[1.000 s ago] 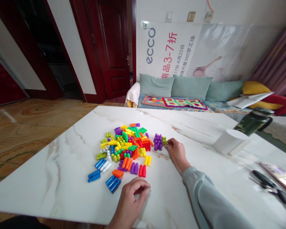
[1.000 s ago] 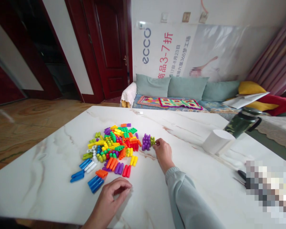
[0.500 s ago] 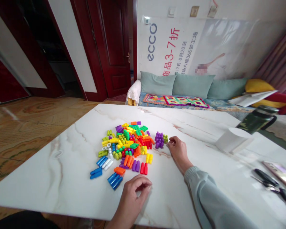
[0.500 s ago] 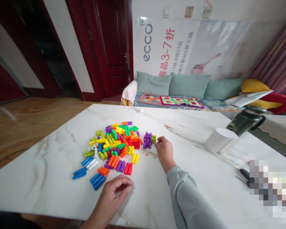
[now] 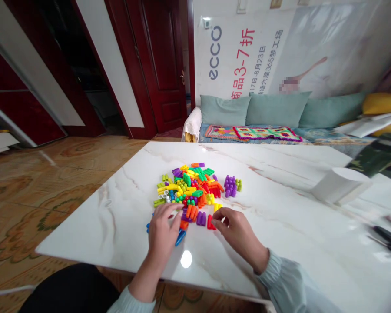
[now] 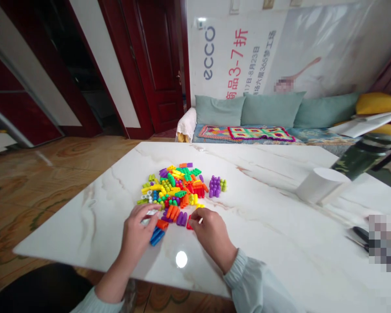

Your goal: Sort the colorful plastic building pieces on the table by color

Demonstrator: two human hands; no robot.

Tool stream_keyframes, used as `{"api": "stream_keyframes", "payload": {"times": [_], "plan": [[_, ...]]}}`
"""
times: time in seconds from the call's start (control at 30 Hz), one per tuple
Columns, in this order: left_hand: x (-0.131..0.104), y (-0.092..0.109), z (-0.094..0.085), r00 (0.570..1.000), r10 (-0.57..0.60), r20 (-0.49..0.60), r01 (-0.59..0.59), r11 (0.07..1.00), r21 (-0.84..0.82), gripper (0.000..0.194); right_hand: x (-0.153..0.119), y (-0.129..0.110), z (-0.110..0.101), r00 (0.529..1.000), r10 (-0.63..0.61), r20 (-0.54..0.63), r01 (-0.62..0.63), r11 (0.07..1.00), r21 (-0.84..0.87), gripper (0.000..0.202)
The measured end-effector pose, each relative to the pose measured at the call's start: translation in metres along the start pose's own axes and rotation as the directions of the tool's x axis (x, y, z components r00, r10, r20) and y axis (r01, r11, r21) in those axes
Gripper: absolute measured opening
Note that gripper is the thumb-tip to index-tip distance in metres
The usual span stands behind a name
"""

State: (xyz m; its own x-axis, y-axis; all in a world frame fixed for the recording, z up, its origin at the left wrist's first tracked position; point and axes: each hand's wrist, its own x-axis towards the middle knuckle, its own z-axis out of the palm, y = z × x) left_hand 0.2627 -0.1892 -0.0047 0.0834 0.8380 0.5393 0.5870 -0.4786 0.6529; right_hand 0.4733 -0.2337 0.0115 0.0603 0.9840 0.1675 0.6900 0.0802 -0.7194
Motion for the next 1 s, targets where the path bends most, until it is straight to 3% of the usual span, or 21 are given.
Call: {"api": "stream_keyframes", "payload": {"times": [0.07,0.17,0.4,0.53,0.6,0.67,0.73,0.83,0.9,1.0], "plan": [[0.018,-0.019,-0.009,0.995,0.088,0.045,-0.096,0.97,0.223,0.026,0.001,0.0,-0.002,1.0,0.012,0.003,-0.012,1.0,0.014,0.013],[0.031,-0.038,-0.014,0.976,0.14,0.169,-0.193,0.915,0.355,0.034,0.001,0.001,-0.003,1.0,0.014,0.005,-0.014,0.999,0.029,0.014],[0.038,-0.047,-0.005,0.941,0.218,0.259,-0.306,0.874,0.376,0.026,-0.005,-0.004,0.003,0.999,-0.027,0.018,0.026,0.999,0.034,0.015],[0.047,-0.043,-0.013,0.923,0.255,0.289,-0.351,0.865,0.358,0.004,-0.008,-0.01,0.006,0.999,-0.039,0.015,0.039,0.998,0.042,0.014],[0.047,-0.035,-0.019,0.927,0.269,0.262,-0.345,0.886,0.31,0.004,-0.009,-0.011,0.009,0.999,-0.041,0.016,0.04,0.996,0.079,0.013],[0.042,-0.024,-0.023,0.949,0.255,0.187,-0.292,0.932,0.212,0.007,-0.01,-0.013,0.012,0.999,-0.035,-0.014,0.036,0.987,0.155,0.011],[0.031,-0.009,-0.023,0.979,0.161,0.127,-0.171,0.983,0.072,0.01,-0.011,-0.015,0.014,0.998,-0.022,-0.063,0.038,0.966,0.254,0.016],[0.008,0.012,-0.016,0.967,-0.039,0.252,0.082,0.983,-0.165,0.013,-0.013,-0.02,0.013,0.993,-0.033,-0.114,0.073,0.925,0.374,0.031],[-0.005,0.021,-0.008,0.933,-0.109,0.342,0.217,0.931,-0.295,0.015,-0.014,-0.023,0.011,0.993,-0.06,-0.105,0.097,0.913,0.396,0.03],[-0.017,0.027,0.004,0.904,-0.188,0.385,0.359,0.822,-0.441,0.019,-0.015,-0.024,0.008,0.994,-0.1,-0.05,0.112,0.923,0.368,0.026]]}}
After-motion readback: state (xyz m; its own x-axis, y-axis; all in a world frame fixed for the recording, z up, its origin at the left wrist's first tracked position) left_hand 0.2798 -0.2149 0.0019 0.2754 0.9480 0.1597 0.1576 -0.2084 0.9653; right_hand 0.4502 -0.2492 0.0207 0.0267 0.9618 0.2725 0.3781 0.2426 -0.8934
